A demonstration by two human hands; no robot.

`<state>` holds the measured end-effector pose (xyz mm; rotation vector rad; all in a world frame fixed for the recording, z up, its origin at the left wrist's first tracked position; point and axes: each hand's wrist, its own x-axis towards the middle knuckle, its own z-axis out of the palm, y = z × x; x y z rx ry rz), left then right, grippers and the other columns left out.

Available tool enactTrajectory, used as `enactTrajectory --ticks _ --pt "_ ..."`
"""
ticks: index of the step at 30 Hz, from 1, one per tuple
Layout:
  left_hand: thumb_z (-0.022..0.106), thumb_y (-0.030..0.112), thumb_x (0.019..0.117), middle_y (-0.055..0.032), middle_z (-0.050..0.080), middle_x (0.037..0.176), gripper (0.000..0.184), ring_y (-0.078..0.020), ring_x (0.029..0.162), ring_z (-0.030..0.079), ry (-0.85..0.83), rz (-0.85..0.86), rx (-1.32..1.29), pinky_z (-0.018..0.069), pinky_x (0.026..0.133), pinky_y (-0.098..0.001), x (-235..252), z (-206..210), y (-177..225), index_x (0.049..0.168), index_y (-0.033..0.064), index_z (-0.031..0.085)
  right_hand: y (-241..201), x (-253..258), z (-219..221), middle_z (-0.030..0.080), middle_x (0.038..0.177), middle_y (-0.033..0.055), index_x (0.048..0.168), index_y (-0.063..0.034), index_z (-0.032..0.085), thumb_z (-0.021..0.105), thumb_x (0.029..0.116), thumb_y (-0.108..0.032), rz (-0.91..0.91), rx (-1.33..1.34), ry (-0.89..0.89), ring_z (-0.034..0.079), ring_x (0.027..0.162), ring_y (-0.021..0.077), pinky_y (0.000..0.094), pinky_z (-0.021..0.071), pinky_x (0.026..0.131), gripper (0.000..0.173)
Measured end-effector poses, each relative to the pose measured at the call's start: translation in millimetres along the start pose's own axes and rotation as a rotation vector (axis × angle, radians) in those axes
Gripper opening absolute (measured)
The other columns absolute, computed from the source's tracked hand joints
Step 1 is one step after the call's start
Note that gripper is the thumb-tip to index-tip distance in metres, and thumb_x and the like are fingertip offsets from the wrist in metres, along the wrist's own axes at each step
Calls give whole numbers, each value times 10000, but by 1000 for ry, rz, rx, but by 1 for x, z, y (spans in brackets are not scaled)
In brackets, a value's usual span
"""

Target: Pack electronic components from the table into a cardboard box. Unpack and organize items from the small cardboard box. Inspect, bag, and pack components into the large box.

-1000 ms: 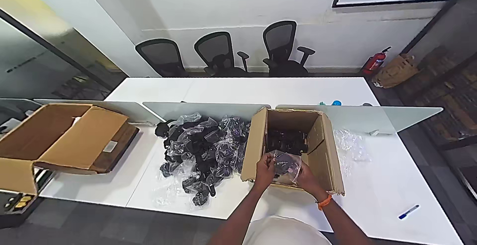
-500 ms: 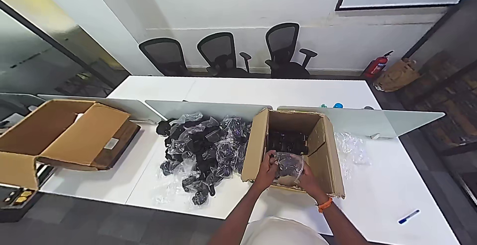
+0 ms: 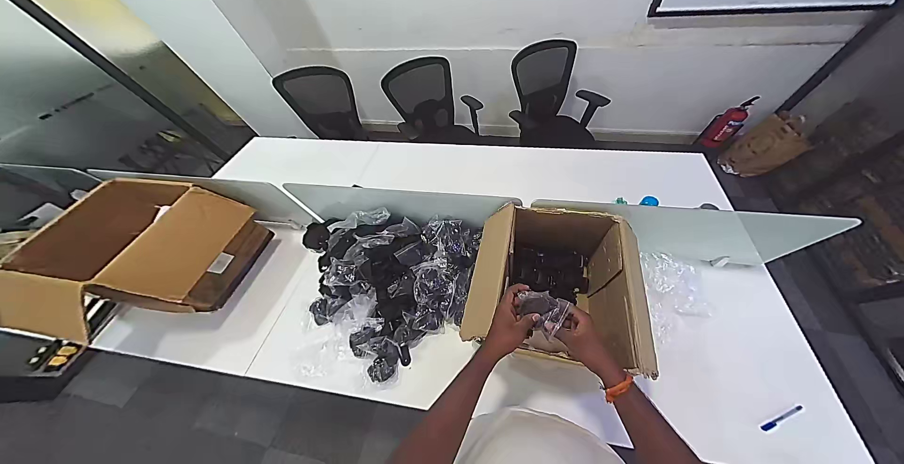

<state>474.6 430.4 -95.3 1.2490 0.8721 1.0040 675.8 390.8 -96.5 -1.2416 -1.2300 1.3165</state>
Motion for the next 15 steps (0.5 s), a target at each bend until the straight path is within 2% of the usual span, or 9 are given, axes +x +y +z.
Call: enactTrajectory --ticks 4,6,9,12,15 --pt "695 -86 871 -185 685 1205 659 -252 1013 727 4 3 -21 629 874 -409 -1 0 0 1446 -41 376 3 2 -1 738 1143 109 1284 9 619 847 800 -74 20 16 -31 729 1036 216 373 625 929 542" --pt "704 -83 869 -186 687 1207 630 -248 1031 724 8 23 -27 625 895 -404 -1 0 -1 1421 -61 399 1 1 1 737 1133 103 1265 7 616 852 784 -66 14 -2 -11 733 1021 209 368 635 905 541" --pt "761 -21 852 -160 712 1159 533 -205 1023 723 41 50 30 616 915 -377 -1 1 -3 1322 -84 517 0 -1 0 727 1124 109 1255 10 622 806 796 -27 -1 7 51 731 989 209 371 641 860 495" --pt "794 37 852 -127 731 1109 415 -175 988 726 61 41 95 619 906 -363 -1 5 -3 1219 -58 624 2 -2 -5 731 1084 103 1220 -8 660 741 828 -55 -17 39 109 724 929 205 379 634 798 404" --pt "794 41 856 -118 734 1086 391 -175 959 730 68 48 99 626 881 -361 1 5 -2 1199 -47 630 0 -2 -4 738 1094 118 1226 -5 670 748 846 -51 -18 83 134 731 940 224 384 637 807 390"
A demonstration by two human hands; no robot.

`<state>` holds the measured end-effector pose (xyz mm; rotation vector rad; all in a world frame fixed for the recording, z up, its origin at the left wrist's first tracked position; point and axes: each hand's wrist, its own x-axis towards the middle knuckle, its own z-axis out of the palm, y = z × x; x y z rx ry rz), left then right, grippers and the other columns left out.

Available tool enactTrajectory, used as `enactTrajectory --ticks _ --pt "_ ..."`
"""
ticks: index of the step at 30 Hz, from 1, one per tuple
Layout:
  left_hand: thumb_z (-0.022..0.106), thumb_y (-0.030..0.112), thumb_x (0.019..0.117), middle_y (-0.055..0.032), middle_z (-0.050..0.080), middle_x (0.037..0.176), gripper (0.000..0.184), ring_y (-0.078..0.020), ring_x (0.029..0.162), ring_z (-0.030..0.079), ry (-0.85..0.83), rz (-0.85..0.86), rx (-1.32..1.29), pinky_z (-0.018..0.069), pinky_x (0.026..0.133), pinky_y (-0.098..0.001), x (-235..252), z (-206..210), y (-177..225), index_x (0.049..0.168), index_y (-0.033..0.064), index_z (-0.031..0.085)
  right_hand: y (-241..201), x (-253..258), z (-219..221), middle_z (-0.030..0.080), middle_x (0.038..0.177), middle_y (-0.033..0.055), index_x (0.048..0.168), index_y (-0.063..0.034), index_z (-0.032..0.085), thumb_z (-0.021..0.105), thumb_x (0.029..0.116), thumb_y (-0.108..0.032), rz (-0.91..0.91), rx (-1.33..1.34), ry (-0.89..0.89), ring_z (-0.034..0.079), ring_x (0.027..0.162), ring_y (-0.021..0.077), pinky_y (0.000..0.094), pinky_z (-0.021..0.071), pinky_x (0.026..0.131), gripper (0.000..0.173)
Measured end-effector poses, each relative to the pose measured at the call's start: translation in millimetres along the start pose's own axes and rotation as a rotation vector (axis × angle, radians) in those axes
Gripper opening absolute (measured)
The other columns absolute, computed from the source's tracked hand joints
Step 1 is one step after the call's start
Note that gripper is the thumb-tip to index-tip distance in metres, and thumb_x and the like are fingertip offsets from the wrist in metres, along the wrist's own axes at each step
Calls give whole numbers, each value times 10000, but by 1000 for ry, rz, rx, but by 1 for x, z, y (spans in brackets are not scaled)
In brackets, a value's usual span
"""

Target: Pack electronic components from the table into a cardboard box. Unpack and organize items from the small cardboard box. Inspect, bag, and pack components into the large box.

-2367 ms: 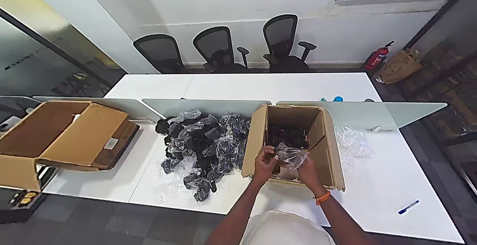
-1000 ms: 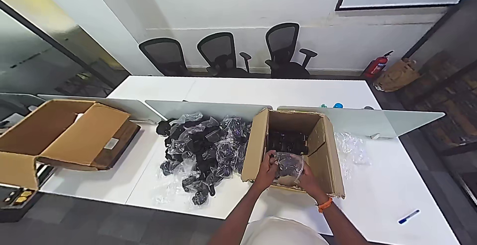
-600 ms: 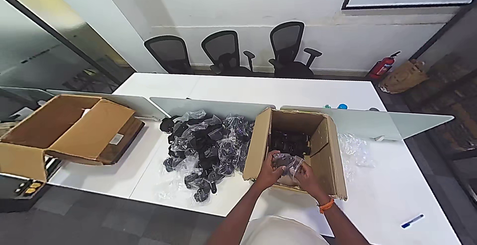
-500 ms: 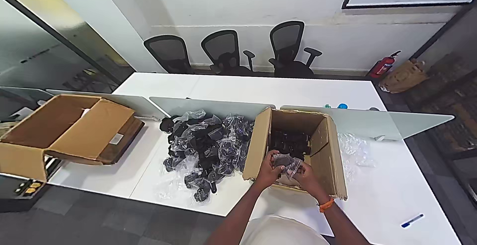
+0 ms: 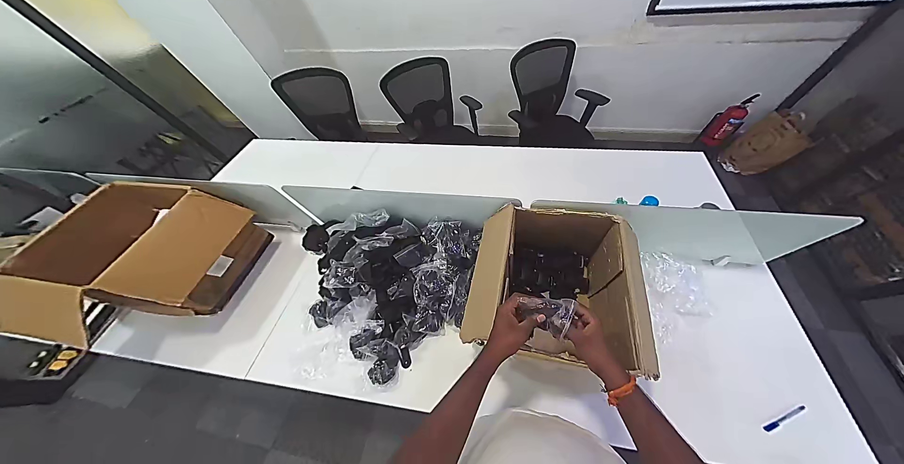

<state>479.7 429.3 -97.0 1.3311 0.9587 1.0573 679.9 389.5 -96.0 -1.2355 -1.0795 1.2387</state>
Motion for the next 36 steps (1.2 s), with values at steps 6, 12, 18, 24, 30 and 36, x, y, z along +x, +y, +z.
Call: enactTrajectory --ticks 6,12,18,24,30,36 --pt "673 55 937 -137 703 1137 215 -158 981 703 42 44 -7 605 869 -326 2 -2 -5 1112 -63 635 -3 1 -2 668 1310 124 1247 10 672 683 883 -12 -141 -12 107 666 1153 213 366 586 963 365" --pt "648 114 982 -88 678 866 158 -143 752 673 98 27 -53 592 702 -323 3 -1 -6 1032 -26 597 -6 -5 -8 647 1291 127 1403 -24 479 548 978 -151 -6 333 219 669 1102 218 386 596 884 449" --pt "590 90 1005 -121 695 909 187 -168 811 704 194 -8 -91 614 760 -346 4 -1 -2 1118 -59 577 -10 -6 -17 670 1155 120 1300 -93 513 493 1004 -289 49 760 368 695 1016 261 501 609 842 356" --pt "590 83 1017 -131 719 900 178 -194 811 729 233 -32 -171 630 764 -361 5 -3 2 1115 -61 554 -13 -10 -29 668 1232 203 1245 -91 588 430 1010 -433 86 990 344 678 1095 392 625 568 873 444" --pt "622 80 997 -121 723 889 176 -195 795 730 232 -36 -147 630 746 -361 6 -1 2 1097 -50 561 -8 -13 -35 703 998 132 1128 -99 628 424 1051 -461 125 907 238 700 769 189 304 590 610 423" --pt "657 95 977 -118 717 873 186 -188 783 719 229 -49 -100 620 732 -357 7 -1 -4 1061 -44 569 -6 -11 -33 618 835 23 1057 -131 620 479 998 -637 155 777 172 567 611 84 219 483 517 528"
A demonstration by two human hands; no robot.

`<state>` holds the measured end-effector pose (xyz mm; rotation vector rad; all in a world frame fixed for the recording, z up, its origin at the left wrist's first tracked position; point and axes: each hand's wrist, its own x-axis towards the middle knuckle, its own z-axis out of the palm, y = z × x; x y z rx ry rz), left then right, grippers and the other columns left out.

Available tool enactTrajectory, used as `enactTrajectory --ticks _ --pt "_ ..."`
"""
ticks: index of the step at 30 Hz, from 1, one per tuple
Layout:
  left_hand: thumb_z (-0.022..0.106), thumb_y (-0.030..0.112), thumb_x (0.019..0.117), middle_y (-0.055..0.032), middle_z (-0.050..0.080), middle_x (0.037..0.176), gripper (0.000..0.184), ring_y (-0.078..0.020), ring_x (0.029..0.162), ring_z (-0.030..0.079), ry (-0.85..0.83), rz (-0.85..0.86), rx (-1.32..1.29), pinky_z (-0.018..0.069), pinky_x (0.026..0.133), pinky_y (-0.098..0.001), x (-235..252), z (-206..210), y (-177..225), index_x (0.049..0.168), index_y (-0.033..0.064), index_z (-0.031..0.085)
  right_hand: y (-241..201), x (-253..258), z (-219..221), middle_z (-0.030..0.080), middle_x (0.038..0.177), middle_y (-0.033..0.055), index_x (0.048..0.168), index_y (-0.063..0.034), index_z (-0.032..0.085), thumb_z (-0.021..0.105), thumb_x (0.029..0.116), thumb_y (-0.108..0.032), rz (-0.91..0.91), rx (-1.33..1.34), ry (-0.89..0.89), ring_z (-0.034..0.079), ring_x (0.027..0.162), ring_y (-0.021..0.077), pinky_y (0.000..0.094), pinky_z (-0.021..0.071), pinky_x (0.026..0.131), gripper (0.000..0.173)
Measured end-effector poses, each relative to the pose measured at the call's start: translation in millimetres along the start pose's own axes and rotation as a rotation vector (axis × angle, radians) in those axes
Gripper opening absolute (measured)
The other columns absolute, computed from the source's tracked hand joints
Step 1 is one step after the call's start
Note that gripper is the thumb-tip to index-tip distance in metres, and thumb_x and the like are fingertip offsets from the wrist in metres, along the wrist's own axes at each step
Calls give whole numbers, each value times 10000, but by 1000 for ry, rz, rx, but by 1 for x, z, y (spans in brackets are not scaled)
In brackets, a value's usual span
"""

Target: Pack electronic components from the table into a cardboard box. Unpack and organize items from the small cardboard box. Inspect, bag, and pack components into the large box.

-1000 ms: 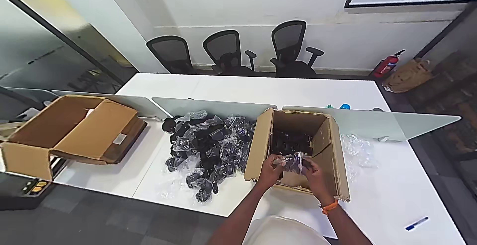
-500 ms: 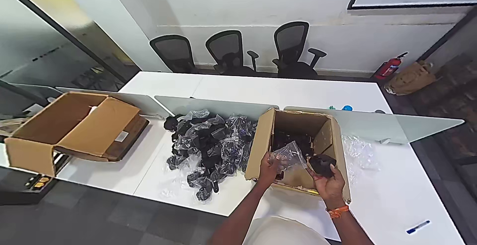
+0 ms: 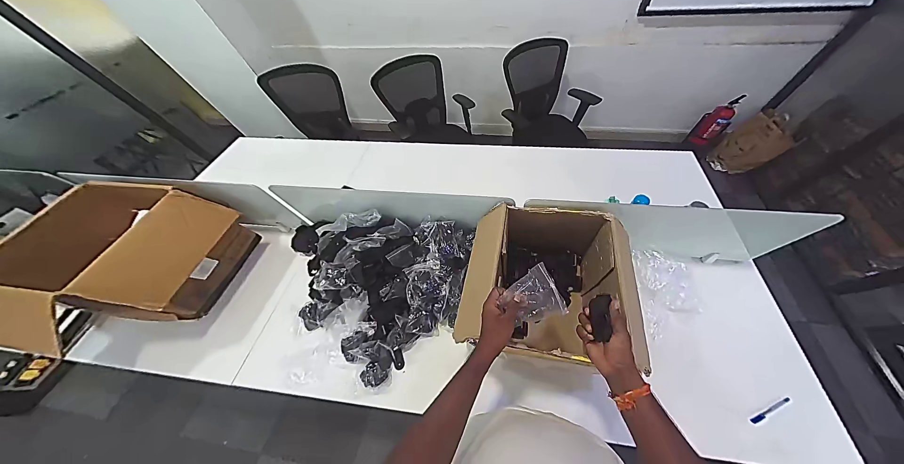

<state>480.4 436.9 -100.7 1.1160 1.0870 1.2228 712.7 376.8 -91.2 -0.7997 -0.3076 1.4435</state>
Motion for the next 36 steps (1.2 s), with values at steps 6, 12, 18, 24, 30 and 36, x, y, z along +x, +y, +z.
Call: enactTrajectory --ticks 6,12,18,24,30,36 --pt "655 106 971 -115 736 909 212 -176 829 730 -16 -25 38 619 783 -356 -1 0 7 1090 -51 573 6 -3 -5 680 1046 39 1239 -139 592 636 894 -674 -55 -196 -55 616 706 96 238 514 563 639" --pt "687 130 960 -103 685 847 206 -155 759 684 22 4 62 599 727 -333 1 -1 2 1028 -39 590 5 -7 7 591 1452 126 1220 -52 702 647 953 -280 -345 -825 -229 549 1350 270 417 491 1104 356" --pt "711 110 929 -65 657 822 168 -113 728 644 23 63 32 571 701 -291 -1 -5 4 953 -18 606 15 -11 23 601 1437 105 1229 -96 727 743 862 -305 -305 -977 -226 558 1335 191 329 519 1056 423" --pt "748 107 888 -46 670 849 137 -101 780 645 -83 108 26 566 755 -283 -1 -8 1 894 4 657 20 5 35 671 1343 101 1292 -47 689 689 920 -217 -299 -793 -207 634 1230 216 358 542 1026 409" --pt "674 151 947 -220 549 1443 634 -286 1290 593 -238 62 -140 511 1087 -434 3 -11 4 1452 -88 374 5 14 12 693 1299 64 1231 -113 739 807 814 -425 -556 -1259 -261 624 1248 155 356 521 1068 526" --pt "645 37 975 -146 733 1122 254 -194 998 716 -213 58 -8 595 910 -361 12 -6 2 1207 -65 662 3 9 -3 675 1345 44 1258 -174 735 758 869 -541 -595 -1495 -466 652 1212 132 373 559 1010 535"
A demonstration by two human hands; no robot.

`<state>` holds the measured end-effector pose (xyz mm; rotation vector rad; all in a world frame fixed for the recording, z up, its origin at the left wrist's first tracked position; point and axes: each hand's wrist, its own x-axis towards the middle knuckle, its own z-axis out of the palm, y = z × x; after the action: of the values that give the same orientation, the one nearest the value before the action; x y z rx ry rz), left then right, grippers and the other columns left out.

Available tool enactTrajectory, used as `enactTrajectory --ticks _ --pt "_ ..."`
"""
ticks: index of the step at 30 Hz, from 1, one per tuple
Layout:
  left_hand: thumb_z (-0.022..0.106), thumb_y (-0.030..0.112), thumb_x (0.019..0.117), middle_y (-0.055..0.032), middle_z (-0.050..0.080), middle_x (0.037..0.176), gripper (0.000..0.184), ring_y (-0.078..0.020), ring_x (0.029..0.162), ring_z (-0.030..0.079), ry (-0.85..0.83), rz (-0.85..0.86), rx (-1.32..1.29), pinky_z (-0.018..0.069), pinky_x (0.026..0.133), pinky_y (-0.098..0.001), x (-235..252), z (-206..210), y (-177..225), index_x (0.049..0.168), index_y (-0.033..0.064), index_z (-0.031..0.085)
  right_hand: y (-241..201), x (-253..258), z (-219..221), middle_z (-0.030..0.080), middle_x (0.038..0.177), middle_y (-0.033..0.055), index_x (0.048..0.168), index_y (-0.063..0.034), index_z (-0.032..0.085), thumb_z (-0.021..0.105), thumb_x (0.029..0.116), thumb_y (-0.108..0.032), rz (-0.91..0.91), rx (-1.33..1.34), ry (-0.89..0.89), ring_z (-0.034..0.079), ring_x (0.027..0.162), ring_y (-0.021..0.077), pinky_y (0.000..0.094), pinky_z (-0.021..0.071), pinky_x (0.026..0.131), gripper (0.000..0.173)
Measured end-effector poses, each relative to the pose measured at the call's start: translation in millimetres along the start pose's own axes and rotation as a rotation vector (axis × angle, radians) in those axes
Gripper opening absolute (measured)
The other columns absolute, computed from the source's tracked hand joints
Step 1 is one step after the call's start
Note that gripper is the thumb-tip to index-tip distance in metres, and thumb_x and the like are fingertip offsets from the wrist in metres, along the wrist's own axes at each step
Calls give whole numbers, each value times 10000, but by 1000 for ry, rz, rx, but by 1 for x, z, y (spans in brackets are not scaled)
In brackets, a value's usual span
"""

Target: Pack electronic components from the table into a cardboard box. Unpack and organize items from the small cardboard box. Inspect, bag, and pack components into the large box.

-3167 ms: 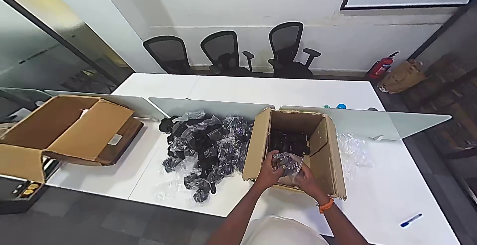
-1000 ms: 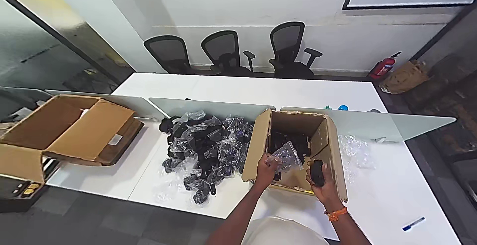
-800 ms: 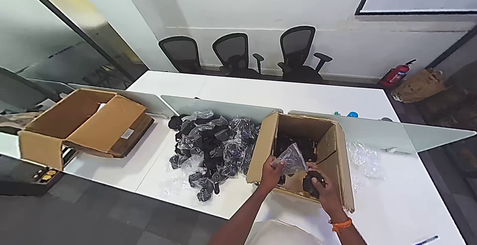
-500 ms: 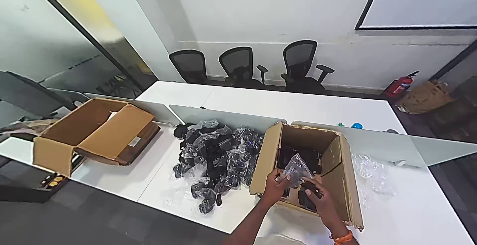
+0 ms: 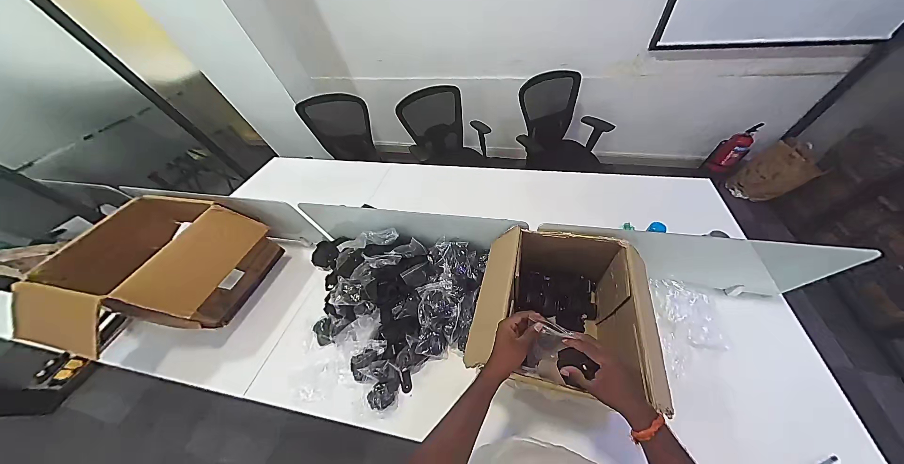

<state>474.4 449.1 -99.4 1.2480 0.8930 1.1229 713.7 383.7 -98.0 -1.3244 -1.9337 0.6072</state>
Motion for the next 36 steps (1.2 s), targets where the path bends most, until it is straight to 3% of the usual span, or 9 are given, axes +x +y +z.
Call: enactTrajectory --ticks 5,9,13,17,19,21,26,29,36 --pt "656 6 957 -111 751 931 120 -155 840 723 40 15 36 612 816 -338 -5 3 -4 1043 -50 717 -4 -2 -2 674 1336 43 1237 -167 737 768 869 -504 70 7 -10 645 1218 135 368 549 1024 499" --pt "658 7 947 -124 733 1072 108 -171 997 705 71 68 78 590 919 -343 -5 5 -11 1023 -40 720 -1 -6 -6 675 1318 21 1233 -126 711 752 906 -361 190 203 90 630 1223 107 321 535 1051 405" --pt "660 10 931 -133 719 1099 85 -194 1074 681 82 124 111 568 972 -363 -1 2 -15 967 -32 725 -1 -8 -16 686 1174 62 1332 -62 589 531 1025 -256 408 613 353 674 1024 151 344 586 881 368" --pt "662 16 928 -117 720 1067 82 -176 1064 677 66 127 160 561 971 -343 -2 2 -12 947 -17 735 -10 -5 -30 647 1176 96 1459 -179 459 479 1051 -270 505 1110 437 695 955 245 460 630 751 418" --pt "678 31 935 -102 732 1047 96 -149 1004 698 61 96 197 581 932 -321 -4 4 -11 989 -11 746 -13 -3 -31 658 1156 113 1422 -103 503 495 1043 -200 475 1006 459 700 929 223 400 631 728 392" --pt "707 35 927 -107 745 1047 161 -137 950 718 61 66 216 601 899 -315 -5 6 -10 1074 -27 731 -8 2 -30 680 1206 102 1259 -10 655 536 1012 -104 339 625 486 669 1053 161 300 586 875 290" --pt "764 42 887 -74 752 924 154 -125 825 723 50 49 226 617 804 -303 -7 6 -7 1021 -14 713 -5 15 -29 522 1462 147 1086 -225 786 564 951 -75 208 -122 340 544 1310 267 444 530 1017 300" --pt "765 78 897 -61 753 912 117 -103 831 717 13 56 266 609 809 -294 -7 5 -8 983 3 740 -4 24 -22 543 1463 135 1036 -230 803 581 909 -84 169 -252 198 556 1287 332 538 514 990 294" --pt "729 152 939 -41 754 947 113 -95 908 709 -107 50 359 588 888 -313 -6 2 -12 959 45 759 -8 30 11 473 1524 109 1080 -196 776 553 952 -153 138 -95 -92 551 1305 211 382 536 1013 261"
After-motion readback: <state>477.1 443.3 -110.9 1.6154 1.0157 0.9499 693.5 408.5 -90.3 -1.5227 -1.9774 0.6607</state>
